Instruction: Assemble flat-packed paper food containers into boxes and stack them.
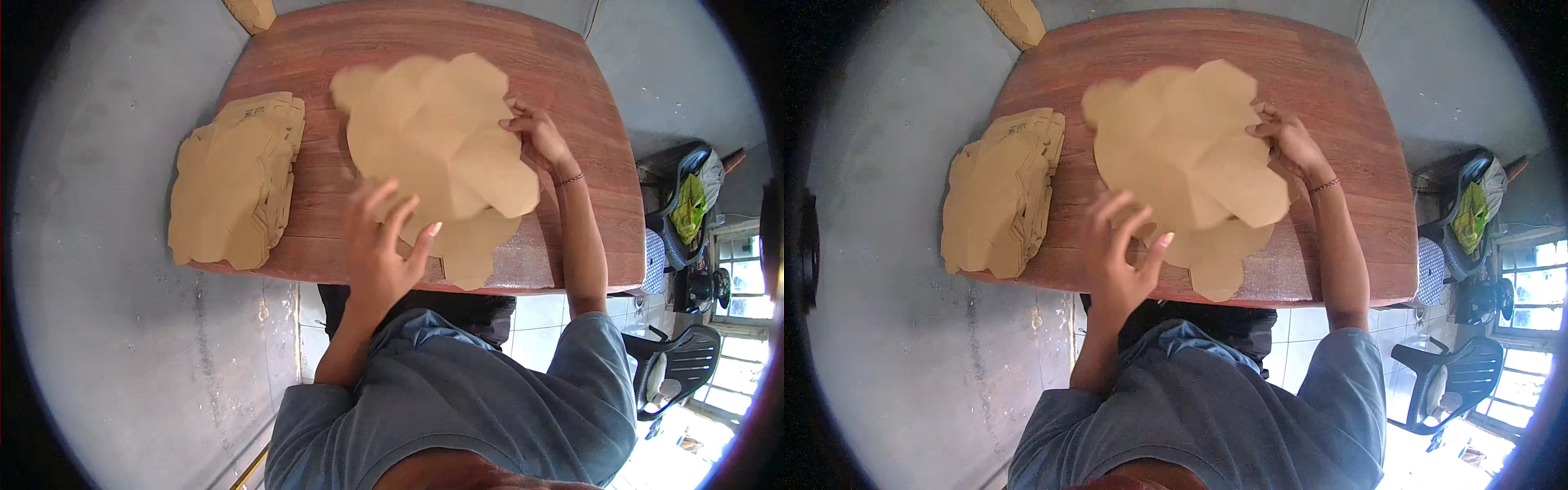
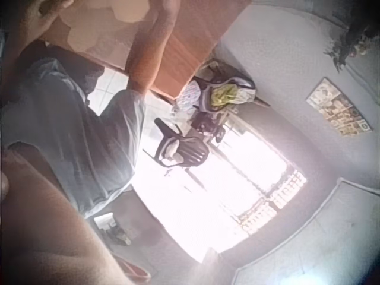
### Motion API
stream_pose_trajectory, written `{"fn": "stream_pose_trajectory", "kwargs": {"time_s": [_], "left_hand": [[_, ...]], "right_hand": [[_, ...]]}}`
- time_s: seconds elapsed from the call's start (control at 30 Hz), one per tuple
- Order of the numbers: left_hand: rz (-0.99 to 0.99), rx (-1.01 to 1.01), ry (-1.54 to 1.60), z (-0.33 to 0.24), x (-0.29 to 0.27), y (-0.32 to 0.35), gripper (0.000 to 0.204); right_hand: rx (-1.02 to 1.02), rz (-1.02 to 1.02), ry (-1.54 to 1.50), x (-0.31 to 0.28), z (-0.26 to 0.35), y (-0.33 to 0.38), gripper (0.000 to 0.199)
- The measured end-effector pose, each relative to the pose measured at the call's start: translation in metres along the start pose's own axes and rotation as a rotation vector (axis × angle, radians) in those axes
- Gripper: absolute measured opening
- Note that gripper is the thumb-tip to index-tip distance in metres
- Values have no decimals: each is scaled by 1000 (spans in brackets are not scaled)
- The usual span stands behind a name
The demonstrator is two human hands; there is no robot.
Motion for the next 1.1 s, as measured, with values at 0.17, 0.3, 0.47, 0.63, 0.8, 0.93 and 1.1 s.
{"fn": "stream_pose_trajectory", "kwargs": {"time_s": [0.17,0.3,0.47,0.63,0.8,0.93,1.1], "left_hand": [[-68,-344,137,76,15,14,77],[-15,-693,705,124,60,25,83],[99,-580,398,127,62,20,71],[229,-414,235,108,65,14,63],[180,-559,304,125,58,23,59],[235,-700,328,136,57,27,57],[274,-561,218,129,67,27,59]], "right_hand": [[190,84,169,-33,0,10,18],[356,293,491,-16,-9,24,26],[386,272,557,-4,-11,23,27],[197,-136,264,-33,-15,-2,32],[102,78,64,-29,2,0,25],[70,43,25,-43,25,16,34],[337,52,674,-30,20,31,26]]}}
Point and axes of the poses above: each hand's wrist, its own y-axis away from the middle knuckle, its own x-axis out of the palm, z = x × y, the point moved 9 cm from there along -y, towards the middle knuckle, and after that the axes turned 6 degrees about z, right-handed, at the moved point
